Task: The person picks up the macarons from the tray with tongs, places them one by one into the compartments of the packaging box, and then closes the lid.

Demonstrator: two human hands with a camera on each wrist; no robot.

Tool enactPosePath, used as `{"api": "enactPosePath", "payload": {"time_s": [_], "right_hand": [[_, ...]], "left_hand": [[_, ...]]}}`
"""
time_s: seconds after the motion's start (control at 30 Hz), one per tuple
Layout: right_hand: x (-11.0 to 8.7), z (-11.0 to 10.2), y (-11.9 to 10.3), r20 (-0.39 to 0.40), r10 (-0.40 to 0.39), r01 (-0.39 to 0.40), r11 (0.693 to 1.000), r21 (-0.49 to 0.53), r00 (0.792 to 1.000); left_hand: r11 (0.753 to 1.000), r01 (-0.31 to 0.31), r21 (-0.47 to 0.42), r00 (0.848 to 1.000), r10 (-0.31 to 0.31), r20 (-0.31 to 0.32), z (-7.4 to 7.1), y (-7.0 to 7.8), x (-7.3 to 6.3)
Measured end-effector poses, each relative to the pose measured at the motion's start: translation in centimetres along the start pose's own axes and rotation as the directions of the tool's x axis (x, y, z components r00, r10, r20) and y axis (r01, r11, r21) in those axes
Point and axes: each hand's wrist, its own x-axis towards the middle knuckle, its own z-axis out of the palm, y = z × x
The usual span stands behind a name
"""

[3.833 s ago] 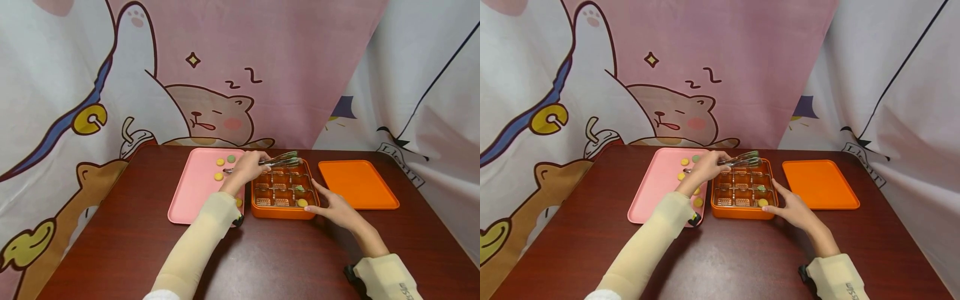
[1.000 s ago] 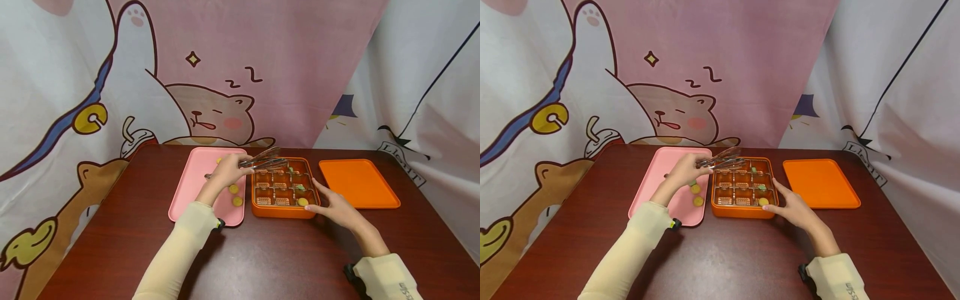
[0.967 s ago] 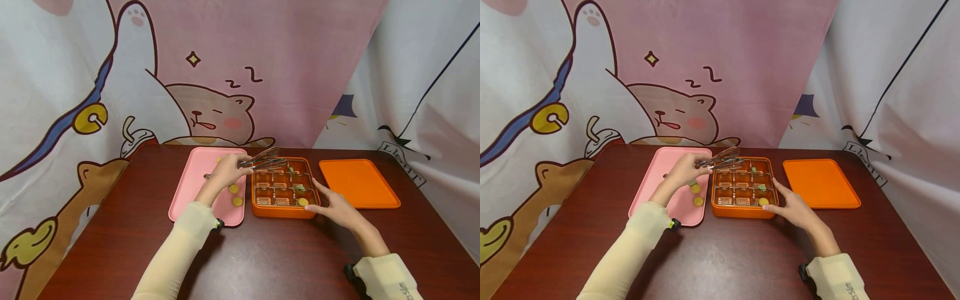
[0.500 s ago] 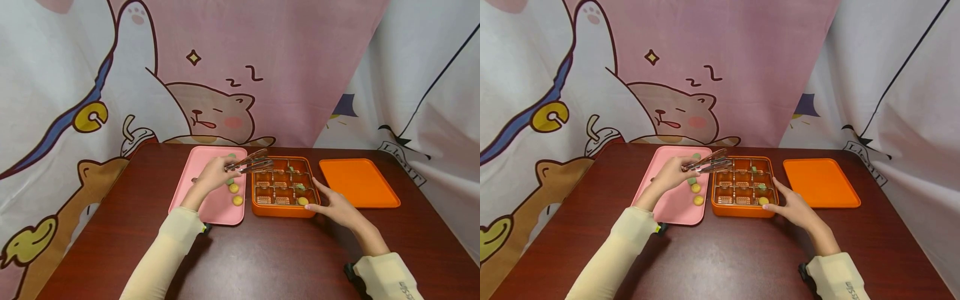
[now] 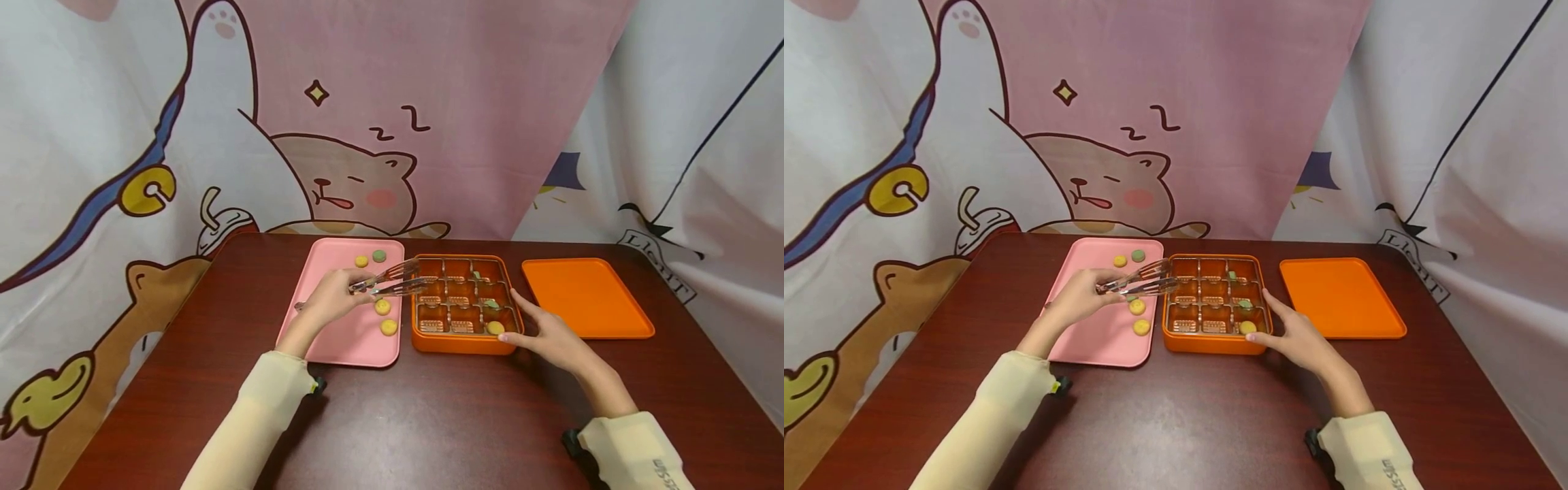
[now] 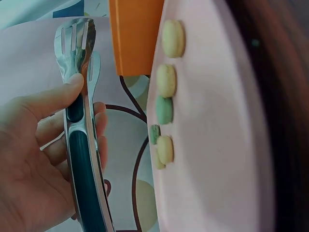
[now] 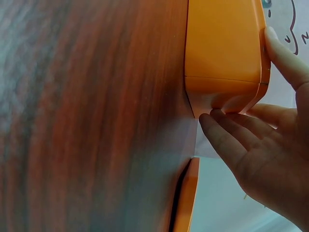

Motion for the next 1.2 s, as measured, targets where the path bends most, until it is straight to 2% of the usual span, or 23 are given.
{"api": "enactPosePath", "payload": {"time_s": [0.23, 0.7, 1.2], "right_hand": [[-0.1, -0.1, -0.1, 0.002, 0.001, -0.001, 1.0, 0.003, 1.0], [-0.1, -0.1, -0.1, 0.0, 0.002, -0.002, 1.0, -0.012, 1.0], [0.0, 0.0, -0.1, 0.008, 0.011, -0.011, 1.0, 0.002, 1.0]], "left_hand": [[1.0, -0.016, 0.022, 1.0, 0.017, -0.002, 0.1, -1.3, -1.2], [0.999, -0.02, 0.048, 1.0, 0.02, 0.017, -0.1, -2.8, -3.3], [0.999, -0.031, 0.025, 0.997, 0.029, 0.066, 0.4, -3.9, -4.6]]}}
